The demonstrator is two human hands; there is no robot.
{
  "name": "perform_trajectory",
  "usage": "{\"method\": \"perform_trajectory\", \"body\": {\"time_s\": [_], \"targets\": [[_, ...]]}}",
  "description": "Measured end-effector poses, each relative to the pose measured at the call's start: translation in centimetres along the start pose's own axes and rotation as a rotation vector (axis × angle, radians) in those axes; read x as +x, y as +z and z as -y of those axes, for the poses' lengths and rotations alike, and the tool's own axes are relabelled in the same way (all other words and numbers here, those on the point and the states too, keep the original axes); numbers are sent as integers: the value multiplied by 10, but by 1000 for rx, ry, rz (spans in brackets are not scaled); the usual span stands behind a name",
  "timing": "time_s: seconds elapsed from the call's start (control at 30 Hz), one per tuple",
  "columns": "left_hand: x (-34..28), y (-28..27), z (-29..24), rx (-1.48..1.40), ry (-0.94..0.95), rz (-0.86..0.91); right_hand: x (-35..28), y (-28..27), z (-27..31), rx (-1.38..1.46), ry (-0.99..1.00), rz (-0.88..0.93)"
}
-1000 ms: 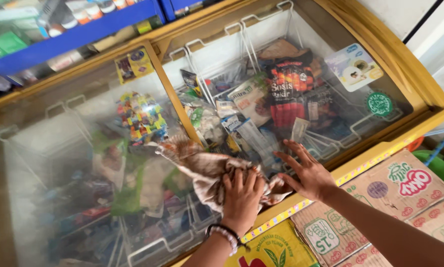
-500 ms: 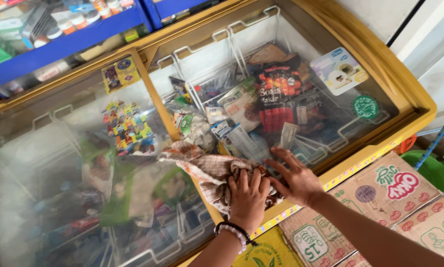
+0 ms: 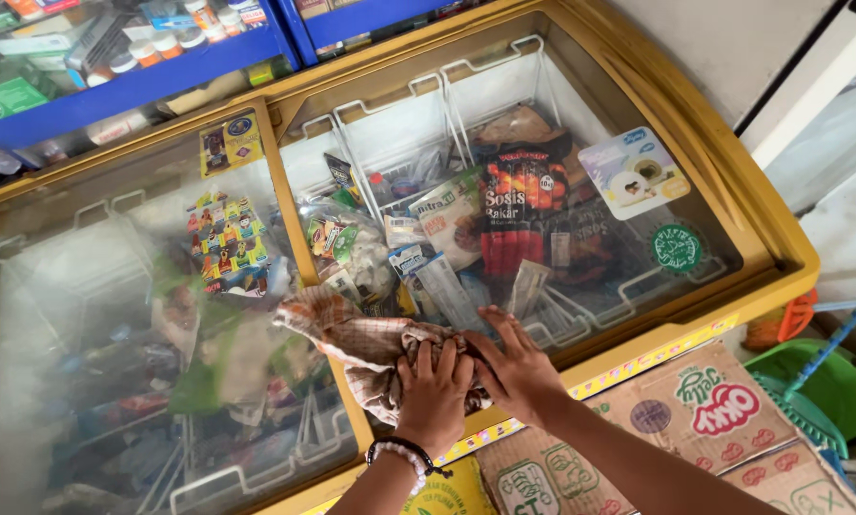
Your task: The person wipes the glass lid of a chest freezer with a cloth. They clean the surface and edges of the lid, moving the cloth back and forth across the glass.
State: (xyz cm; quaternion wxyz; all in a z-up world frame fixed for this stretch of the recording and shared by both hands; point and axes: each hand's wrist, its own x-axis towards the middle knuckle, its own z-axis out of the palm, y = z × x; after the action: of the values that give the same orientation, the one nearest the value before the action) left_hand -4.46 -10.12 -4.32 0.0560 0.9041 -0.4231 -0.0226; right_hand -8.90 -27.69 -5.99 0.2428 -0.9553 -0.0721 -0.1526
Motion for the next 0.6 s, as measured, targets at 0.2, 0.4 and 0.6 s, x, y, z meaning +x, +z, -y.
{"method": "perform_trajectory", "body": {"time_s": [0.2, 0.4, 0.6], "targets": [[19, 1, -23, -35, -57, 120, -6, -10, -9, 119, 48, 37], [39, 14, -45, -18, 4, 7, -25, -34, -25, 202, 81, 22], [66, 20, -75, -33, 62, -70, -38, -60, -51, 169, 119, -32]]}}
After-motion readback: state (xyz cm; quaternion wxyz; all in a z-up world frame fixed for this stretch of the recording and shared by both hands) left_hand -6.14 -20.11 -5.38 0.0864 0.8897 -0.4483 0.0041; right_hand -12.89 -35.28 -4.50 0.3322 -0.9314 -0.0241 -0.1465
